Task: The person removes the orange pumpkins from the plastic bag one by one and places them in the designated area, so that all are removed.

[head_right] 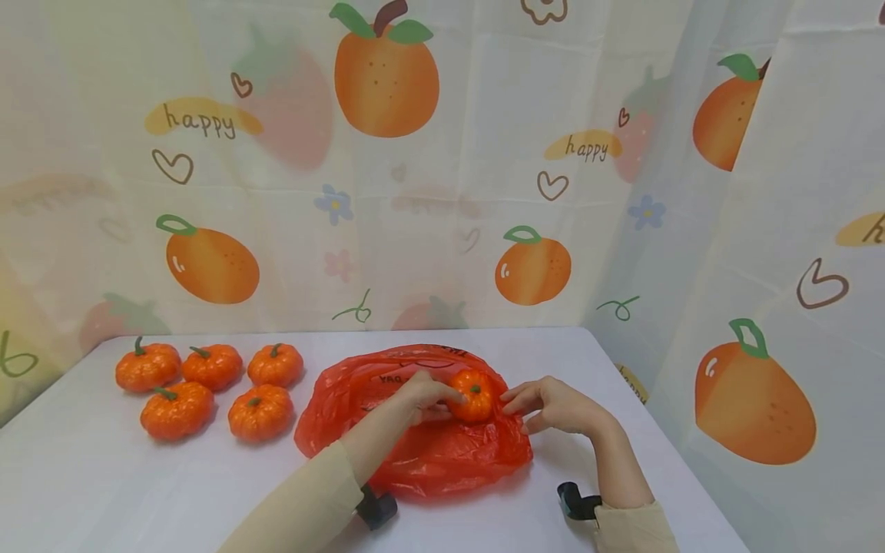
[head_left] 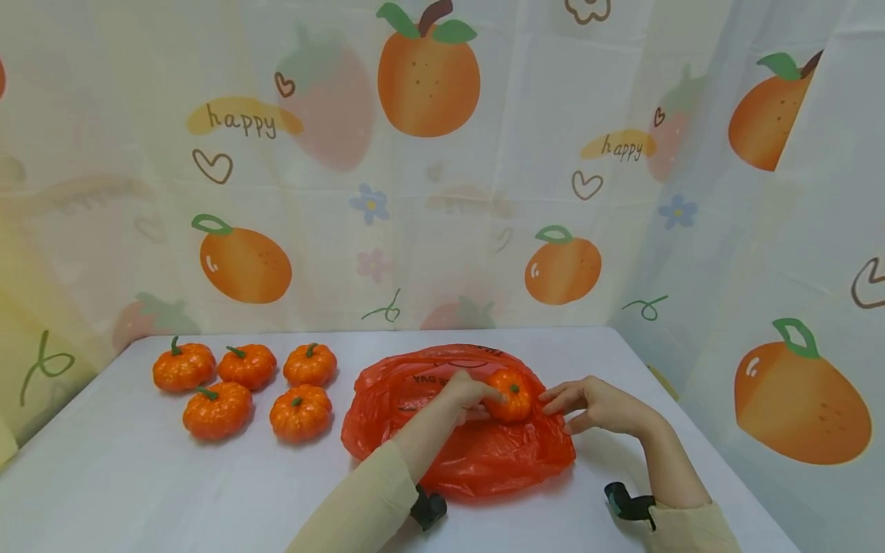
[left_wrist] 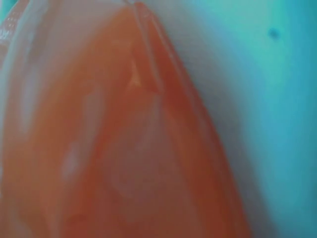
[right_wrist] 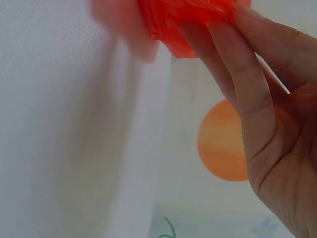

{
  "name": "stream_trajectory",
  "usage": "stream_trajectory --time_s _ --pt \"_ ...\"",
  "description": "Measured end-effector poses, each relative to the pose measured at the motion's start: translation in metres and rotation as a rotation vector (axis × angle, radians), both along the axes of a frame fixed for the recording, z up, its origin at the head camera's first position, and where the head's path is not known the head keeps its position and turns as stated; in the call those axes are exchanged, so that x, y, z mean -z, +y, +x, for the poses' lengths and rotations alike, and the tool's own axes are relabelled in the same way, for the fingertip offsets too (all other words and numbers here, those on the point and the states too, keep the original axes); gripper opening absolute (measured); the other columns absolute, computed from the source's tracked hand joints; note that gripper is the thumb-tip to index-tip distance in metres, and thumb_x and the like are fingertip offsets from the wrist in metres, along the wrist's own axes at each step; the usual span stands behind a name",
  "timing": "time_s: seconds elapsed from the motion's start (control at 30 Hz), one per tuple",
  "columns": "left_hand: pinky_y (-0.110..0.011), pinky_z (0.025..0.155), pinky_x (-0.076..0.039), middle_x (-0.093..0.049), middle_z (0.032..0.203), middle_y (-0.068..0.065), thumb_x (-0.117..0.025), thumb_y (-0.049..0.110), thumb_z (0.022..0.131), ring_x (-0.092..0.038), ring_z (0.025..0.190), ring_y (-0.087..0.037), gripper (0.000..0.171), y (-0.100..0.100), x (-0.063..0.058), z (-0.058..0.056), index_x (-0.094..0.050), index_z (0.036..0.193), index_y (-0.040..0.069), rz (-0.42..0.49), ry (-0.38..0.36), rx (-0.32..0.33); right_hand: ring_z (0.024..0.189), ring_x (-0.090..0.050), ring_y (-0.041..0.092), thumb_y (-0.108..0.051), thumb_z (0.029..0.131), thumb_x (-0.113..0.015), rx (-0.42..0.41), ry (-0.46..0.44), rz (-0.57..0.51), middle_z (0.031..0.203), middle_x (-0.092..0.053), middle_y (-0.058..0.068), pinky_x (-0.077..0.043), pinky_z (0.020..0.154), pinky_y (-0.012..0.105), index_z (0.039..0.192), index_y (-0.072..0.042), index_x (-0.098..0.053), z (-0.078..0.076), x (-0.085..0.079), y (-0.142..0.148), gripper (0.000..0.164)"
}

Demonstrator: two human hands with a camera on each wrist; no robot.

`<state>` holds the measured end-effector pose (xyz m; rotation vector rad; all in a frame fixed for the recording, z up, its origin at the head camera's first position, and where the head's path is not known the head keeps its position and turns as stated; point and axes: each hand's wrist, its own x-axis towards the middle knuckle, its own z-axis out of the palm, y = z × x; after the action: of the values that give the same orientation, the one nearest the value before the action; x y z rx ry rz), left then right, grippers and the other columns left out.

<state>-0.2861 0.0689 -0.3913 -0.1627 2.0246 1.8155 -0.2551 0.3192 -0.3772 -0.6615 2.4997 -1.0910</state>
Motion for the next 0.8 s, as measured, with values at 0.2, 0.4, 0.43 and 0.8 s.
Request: stream_trajectory --time_s 0.2,0.4,0.43,0.8 --pt "-0.038 0.092 -0.059 -0.044 0.129 -0.019 -0.079 0.005 0.079 -0.056 0.095 -0.027 0.085 0.0009 -0.0002 0.0000 -0.027 0.144 -0.003 -0.034 -0.021 0.003 0.126 -0.056 0.044 -0.003 0.085 -0.066 0.001 -0.003 0.001 0.138 -0.059 0.023 -0.059 0.093 0.045 0.118 -0.005 -0.072 0.0001 0.0005 -0.0001 0.033" --pt "-0.038 0.092 -0.059 -0.044 0.124 -0.017 -0.080 0.006 0.078 -0.055 0.097 -0.027 0.079 0.0015 0.0003 0.0001 -0.031 0.139 -0.003 -0.073 -0.023 0.015 0.126 -0.056 0.044 -0.003 0.085 -0.066 0.003 -0.005 0.000 0.138 -0.059 0.022 -0.059 0.093 0.045 0.117 -0.006 -0.073 -0.0006 0.0005 0.0000 0.034" --pt "-0.038 0.093 -0.059 -0.044 0.125 -0.017 -0.081 0.006 0.077 -0.055 0.098 -0.028 0.079 0.0012 0.0006 0.0001 -0.031 0.138 -0.004 -0.075 -0.023 0.016 0.126 -0.056 0.044 -0.003 0.084 -0.066 0.003 -0.005 0.000 0.138 -0.059 0.022 -0.058 0.093 0.045 0.117 -0.006 -0.073 -0.0007 0.0007 0.0000 0.034" --pt "-0.040 0.091 -0.059 -0.044 0.129 -0.020 -0.081 0.006 0.076 -0.054 0.102 -0.031 0.080 -0.0052 -0.0034 0.0019 -0.032 0.139 -0.002 -0.054 -0.034 0.047 0.124 -0.058 0.043 -0.004 0.085 -0.066 -0.005 -0.002 0.003 0.138 -0.059 0.023 -0.060 0.091 0.041 0.118 -0.006 -0.072 -0.0009 0.0008 0.0004 0.034"
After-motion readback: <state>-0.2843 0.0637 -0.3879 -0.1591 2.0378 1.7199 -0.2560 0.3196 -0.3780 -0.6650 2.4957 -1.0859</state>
